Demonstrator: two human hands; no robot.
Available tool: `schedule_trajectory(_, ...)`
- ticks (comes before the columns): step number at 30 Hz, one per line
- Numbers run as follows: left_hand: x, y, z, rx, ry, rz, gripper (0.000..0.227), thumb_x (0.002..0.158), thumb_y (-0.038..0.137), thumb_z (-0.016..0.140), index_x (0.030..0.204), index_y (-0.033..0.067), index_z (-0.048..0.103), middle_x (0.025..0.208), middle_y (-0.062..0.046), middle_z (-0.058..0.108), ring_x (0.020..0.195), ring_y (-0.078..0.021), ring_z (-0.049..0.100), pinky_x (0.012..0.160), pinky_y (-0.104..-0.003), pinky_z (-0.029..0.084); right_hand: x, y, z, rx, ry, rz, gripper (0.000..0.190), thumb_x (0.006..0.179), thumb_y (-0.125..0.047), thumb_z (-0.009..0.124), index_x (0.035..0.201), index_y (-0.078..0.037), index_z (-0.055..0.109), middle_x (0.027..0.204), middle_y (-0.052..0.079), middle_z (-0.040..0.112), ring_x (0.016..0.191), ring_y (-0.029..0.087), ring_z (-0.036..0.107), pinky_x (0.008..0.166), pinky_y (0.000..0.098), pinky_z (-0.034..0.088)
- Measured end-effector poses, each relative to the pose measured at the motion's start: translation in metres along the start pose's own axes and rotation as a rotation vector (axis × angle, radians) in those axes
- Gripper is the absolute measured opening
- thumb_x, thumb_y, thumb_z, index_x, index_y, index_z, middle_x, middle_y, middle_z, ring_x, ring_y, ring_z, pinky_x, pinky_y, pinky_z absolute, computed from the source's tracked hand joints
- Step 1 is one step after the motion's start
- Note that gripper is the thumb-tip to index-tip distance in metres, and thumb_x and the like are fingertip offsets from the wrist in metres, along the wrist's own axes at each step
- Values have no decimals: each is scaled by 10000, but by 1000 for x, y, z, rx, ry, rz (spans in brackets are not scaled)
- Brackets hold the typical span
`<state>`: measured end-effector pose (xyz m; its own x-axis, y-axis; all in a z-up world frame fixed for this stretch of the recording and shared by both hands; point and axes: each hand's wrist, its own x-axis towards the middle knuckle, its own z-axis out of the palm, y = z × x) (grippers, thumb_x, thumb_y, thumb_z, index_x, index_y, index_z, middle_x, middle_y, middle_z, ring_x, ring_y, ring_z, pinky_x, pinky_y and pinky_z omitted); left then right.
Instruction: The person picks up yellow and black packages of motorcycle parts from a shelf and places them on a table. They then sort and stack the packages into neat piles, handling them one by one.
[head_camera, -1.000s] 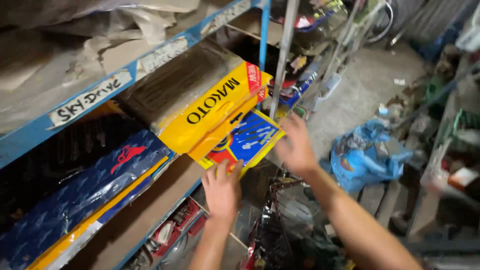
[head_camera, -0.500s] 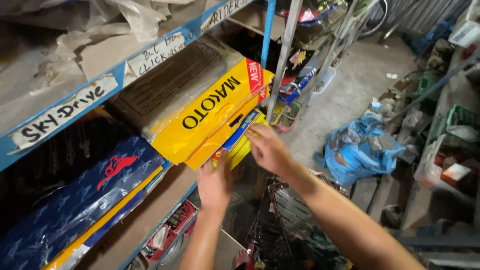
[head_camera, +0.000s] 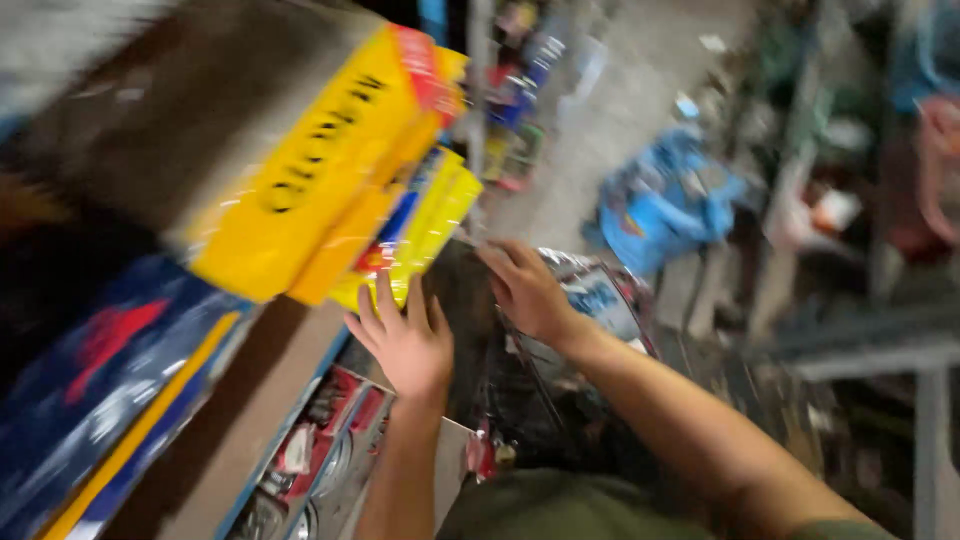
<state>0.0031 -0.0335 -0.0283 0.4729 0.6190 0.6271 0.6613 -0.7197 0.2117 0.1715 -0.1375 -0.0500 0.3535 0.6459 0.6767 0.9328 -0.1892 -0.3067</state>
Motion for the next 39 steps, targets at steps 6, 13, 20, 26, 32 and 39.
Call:
schedule_trajectory(6, -106, 51, 10, -485, -238, 176, 416, 773, 246, 792, 1176, 173, 720, 1305, -106, 605, 1271, -342, 568, 1008, -536, 472, -194, 32, -88, -339, -337, 476, 617, 757, -171, 772, 1339, -50, 608, 1248, 288, 627, 1166, 465, 640, 983, 536, 527)
schedule_trajectory(13, -140, 91, 51, -414, -866, 514, 684, 903, 443, 711, 1467, 99, 534, 1517, -254, 449, 1450, -436, 391, 1146, -552, 372, -307, 5, -82, -620, -567, 695, 539, 826, -290, 688, 1283, -41, 548, 1407, 308, 460, 1247, 524, 508, 963, 723, 436)
schedule_trajectory(20, -178, 86, 121, -364, -598, 648, 783, 916, 600, 578, 1504, 94, 469, 1640, -239, 289, 1506, -443, 266, 1184, -585, 242, -277, -25, -63, -490, -382, 460, 579, 848, -178, 580, 1413, -56, 541, 1631, 226, 325, 1513, 435, 268, 1159, 583, 267)
schedule_trajectory(26, -158, 93, 112, -407, -612, 652, 713, 885, 576, 652, 1434, 127, 586, 1546, -247, 472, 1467, -407, 407, 1178, -575, 294, -299, -2, -38, -557, -87, 564, 521, 840, -51, 590, 1353, -33, 501, 1535, 332, 404, 1419, 504, 425, 1143, 620, 341)
schedule_trajectory(32, -153, 93, 101, -399, -694, 618, 728, 898, 605, 619, 1450, 133, 573, 1557, -241, 458, 1459, -420, 412, 1158, -577, 298, -265, -47, -72, -601, -408, 1198, 661, 834, -647, 708, 1324, -223, 578, 1339, 136, 510, 1228, 366, 563, 970, 552, 444)
schedule_trajectory(39, -165, 88, 106, -372, -671, 591, 709, 913, 613, 583, 1454, 154, 562, 1568, -220, 449, 1478, -402, 390, 1167, -571, 271, -283, -46, -57, -207, -356, 1155, 589, 828, -117, 686, 1379, -260, 535, 1232, 96, 472, 1191, 368, 614, 938, 484, 559)
